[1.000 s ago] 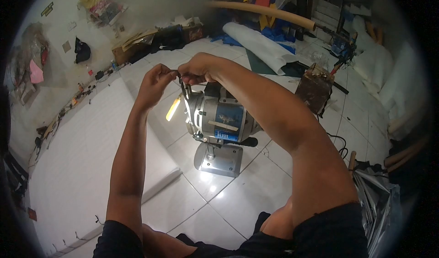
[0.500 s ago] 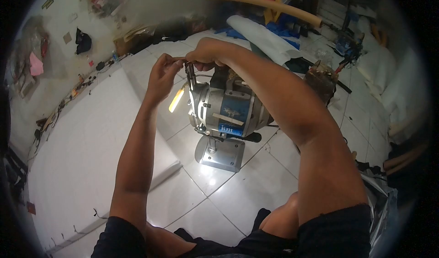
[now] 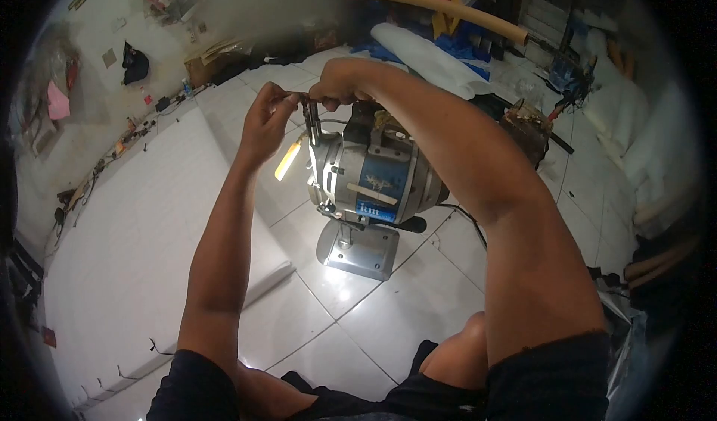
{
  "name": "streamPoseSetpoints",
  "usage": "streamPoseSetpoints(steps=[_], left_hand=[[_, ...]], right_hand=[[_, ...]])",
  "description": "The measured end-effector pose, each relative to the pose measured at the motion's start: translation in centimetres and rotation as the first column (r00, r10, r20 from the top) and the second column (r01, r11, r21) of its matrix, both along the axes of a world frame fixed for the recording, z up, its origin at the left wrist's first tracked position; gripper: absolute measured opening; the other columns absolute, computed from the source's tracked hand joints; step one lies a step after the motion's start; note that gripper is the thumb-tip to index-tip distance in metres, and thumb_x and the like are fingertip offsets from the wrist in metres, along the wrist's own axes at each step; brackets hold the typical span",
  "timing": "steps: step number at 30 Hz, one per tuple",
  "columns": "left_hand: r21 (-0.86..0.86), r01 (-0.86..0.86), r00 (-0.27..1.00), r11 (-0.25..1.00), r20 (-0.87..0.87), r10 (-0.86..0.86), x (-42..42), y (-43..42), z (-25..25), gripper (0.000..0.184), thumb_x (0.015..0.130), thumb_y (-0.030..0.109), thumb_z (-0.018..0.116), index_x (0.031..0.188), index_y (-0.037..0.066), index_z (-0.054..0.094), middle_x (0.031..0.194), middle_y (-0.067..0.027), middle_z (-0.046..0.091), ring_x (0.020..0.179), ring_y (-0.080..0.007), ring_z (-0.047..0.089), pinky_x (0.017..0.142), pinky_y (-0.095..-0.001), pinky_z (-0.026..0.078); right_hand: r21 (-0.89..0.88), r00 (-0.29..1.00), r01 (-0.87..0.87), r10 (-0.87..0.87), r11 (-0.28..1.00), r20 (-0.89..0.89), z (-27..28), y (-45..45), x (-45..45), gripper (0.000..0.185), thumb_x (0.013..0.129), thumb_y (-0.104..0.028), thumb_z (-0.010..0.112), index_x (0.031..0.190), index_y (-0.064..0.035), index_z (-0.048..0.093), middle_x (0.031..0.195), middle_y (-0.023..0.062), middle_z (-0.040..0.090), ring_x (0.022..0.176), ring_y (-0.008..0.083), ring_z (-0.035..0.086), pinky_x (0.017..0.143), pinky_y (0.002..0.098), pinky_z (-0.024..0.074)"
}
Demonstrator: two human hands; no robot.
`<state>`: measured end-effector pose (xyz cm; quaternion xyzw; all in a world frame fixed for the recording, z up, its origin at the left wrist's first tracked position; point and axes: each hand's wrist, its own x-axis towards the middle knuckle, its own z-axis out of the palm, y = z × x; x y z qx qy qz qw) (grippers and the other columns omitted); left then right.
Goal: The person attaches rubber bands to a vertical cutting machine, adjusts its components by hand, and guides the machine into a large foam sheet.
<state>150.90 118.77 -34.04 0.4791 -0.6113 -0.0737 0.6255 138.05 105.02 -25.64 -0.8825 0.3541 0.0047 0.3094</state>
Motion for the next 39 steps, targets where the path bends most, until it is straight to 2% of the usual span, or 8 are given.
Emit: streamPoseSetpoints(steps=[6,8,9,18,29,33,36,39], left_hand=[[0.026,-0.162,0.975,0.986,0.16,0.156,-0.7,0.2,0.2,0.02,0.096,0.018,0.059,0.094,0.0,0.05,0.095,-0.013,0.069,0.092,-0.0197,0.065,0.078,-0.0346,0.053],[0.077,0.204,0.946,0.976,-0.274,-0.176,-1.2,-0.1,0.0,0.016,0.1,0.015,0.051,0.101,-0.001,0.049,0.101,-0.0109,0.061,0.102,-0.0205,0.062,0.087,-0.0357,0.054],[0.071,0.204,0.945,0.976,-0.276,-0.177,-1.2,-0.2,-0.1,0.016,0.1,0.015,0.051,0.101,-0.001,0.049,0.101,-0.0109,0.061,0.102,-0.0205,0.062,0.087,-0.0357,0.054],[0.069,0.137,0.984,0.988,-0.12,-0.128,-0.3,-0.6,-0.6,0.016,0.101,0.013,0.049,0.108,-0.001,0.049,0.115,-0.0147,0.059,0.103,-0.021,0.064,0.09,-0.0352,0.054],[0.065,-0.128,0.989,0.99,0.079,0.123,-0.6,0.0,-0.7,0.021,0.099,0.02,0.056,0.095,0.001,0.05,0.088,-0.0113,0.069,0.089,-0.0166,0.066,0.082,-0.0306,0.051],[0.082,-0.141,0.987,0.987,0.087,0.134,-0.2,-0.1,-1.0,0.019,0.098,0.018,0.056,0.095,0.0,0.05,0.092,-0.0117,0.069,0.089,-0.0169,0.066,0.083,-0.0315,0.051],[0.076,-0.077,0.997,0.994,0.033,0.075,0.1,-0.1,-1.1,0.018,0.097,0.016,0.057,0.099,-0.001,0.051,0.1,-0.0122,0.068,0.095,-0.0178,0.065,0.086,-0.0321,0.05],[0.043,0.064,0.996,0.997,-0.067,-0.061,0.3,-0.3,-1.2,0.02,0.096,0.011,0.059,0.11,-0.002,0.054,0.108,-0.0123,0.066,0.101,-0.0182,0.063,0.09,-0.0325,0.048]], right_hand=[[-0.032,0.993,-0.067,0.063,0.997,-0.101,2.0,1.5,-0.9,0.02,0.084,-0.028,0.061,0.084,-0.0087,0.066,0.065,0.0005,0.061,0.048,0.0068,0.045,0.038,0.0242,0.0268],[0.018,0.986,-0.136,0.137,0.991,-0.091,2.3,1.2,-0.8,0.019,0.084,-0.027,0.061,0.086,-0.0085,0.066,0.07,0.001,0.062,0.052,0.0063,0.048,0.039,0.0232,0.0292],[0.013,0.986,-0.136,0.137,0.991,-0.095,1.7,0.3,-0.5,0.019,0.084,-0.027,0.061,0.086,-0.0085,0.066,0.07,0.001,0.062,0.052,0.0063,0.048,0.039,0.0232,0.0292],[0.072,0.933,-0.337,0.343,0.939,-0.107,1.1,-3.3,1.7,0.021,0.086,-0.024,0.061,0.096,-0.0052,0.064,0.08,0.002,0.062,0.061,0.0072,0.051,0.047,0.0213,0.0347],[0.214,0.822,-0.462,0.506,0.861,-0.262,2.5,-3.9,3.6,0.021,0.088,-0.023,0.06,0.1,-0.0076,0.066,0.088,0.0014,0.063,0.073,0.0085,0.051,0.054,0.0228,0.0382],[0.256,0.85,-0.417,0.474,0.872,-0.229,2.7,-3.3,2.9,0.016,0.085,-0.017,0.062,0.097,-0.0069,0.062,0.083,0.0009,0.062,0.065,0.0071,0.053,0.05,0.0209,0.0344],[0.21,0.835,-0.461,0.501,0.862,-0.226,3.3,-3.0,2.2,0.023,0.085,-0.018,0.063,0.104,-0.0057,0.064,0.086,0.0016,0.064,0.067,0.0078,0.056,0.05,0.0209,0.0354],[-0.168,0.851,-0.497,0.441,0.851,-0.285,3.7,-2.5,0.9,0.034,0.086,-0.022,0.066,0.116,-0.0049,0.065,0.092,0.0028,0.067,0.068,0.0086,0.06,0.05,0.0218,0.0388]])
